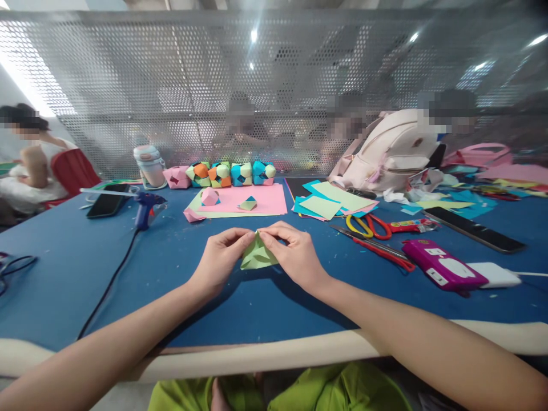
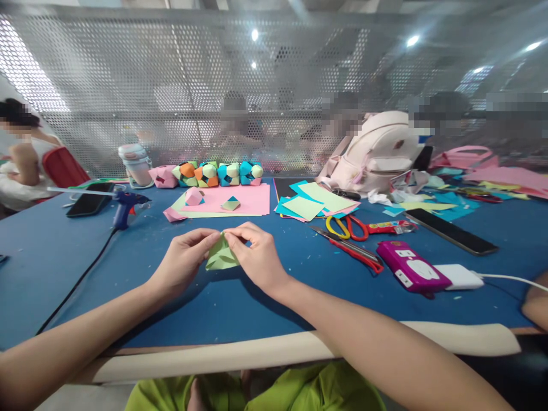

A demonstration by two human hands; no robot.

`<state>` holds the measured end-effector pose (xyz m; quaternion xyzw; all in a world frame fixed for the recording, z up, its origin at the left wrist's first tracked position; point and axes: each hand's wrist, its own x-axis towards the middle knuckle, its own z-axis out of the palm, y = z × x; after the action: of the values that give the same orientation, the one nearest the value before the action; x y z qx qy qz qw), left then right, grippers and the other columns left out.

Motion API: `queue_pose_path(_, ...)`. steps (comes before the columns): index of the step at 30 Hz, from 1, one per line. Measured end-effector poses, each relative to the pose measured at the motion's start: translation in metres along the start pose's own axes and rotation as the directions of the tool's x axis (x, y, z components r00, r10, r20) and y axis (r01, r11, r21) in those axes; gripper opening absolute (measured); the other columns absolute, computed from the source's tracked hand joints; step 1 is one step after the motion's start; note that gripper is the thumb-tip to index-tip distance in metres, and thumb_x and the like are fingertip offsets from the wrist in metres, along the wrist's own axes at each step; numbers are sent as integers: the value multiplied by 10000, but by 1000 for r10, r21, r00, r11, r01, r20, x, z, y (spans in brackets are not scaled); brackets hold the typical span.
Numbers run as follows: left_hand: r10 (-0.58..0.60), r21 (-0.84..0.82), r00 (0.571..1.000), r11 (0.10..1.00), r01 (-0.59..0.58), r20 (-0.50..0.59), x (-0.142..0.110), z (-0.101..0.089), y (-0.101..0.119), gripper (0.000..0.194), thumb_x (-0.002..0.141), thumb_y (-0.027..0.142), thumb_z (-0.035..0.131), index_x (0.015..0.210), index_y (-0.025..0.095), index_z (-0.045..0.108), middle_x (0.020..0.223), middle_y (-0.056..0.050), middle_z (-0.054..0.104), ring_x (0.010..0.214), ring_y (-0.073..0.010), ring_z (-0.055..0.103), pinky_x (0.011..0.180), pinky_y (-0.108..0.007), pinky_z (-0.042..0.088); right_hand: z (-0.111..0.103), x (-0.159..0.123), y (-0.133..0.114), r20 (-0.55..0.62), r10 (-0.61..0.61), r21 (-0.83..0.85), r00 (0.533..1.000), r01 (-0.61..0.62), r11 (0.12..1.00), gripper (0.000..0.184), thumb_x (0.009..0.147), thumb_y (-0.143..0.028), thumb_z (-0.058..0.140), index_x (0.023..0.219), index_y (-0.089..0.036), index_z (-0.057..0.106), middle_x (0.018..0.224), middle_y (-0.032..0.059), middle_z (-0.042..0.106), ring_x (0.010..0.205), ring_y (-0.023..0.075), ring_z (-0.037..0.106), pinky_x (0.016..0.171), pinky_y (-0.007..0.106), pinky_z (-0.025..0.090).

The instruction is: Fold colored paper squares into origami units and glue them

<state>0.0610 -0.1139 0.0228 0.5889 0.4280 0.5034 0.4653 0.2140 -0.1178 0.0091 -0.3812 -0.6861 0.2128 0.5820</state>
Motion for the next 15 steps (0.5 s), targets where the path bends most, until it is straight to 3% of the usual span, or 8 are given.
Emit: queue_pose_path(15, 71, 100, 995, 993, -63, -74, -3, 2, 1, 337, 688, 461, 693, 744, 128, 702, 649, -12, 628, 588, -116, 495, 535, -213, 395, 4, -1, -3, 2, 22, 15, 1000, -22, 1000, 179, 822, -267, 588, 817, -165, 735, 763, 38, 674, 693, 133, 618, 629, 230, 495)
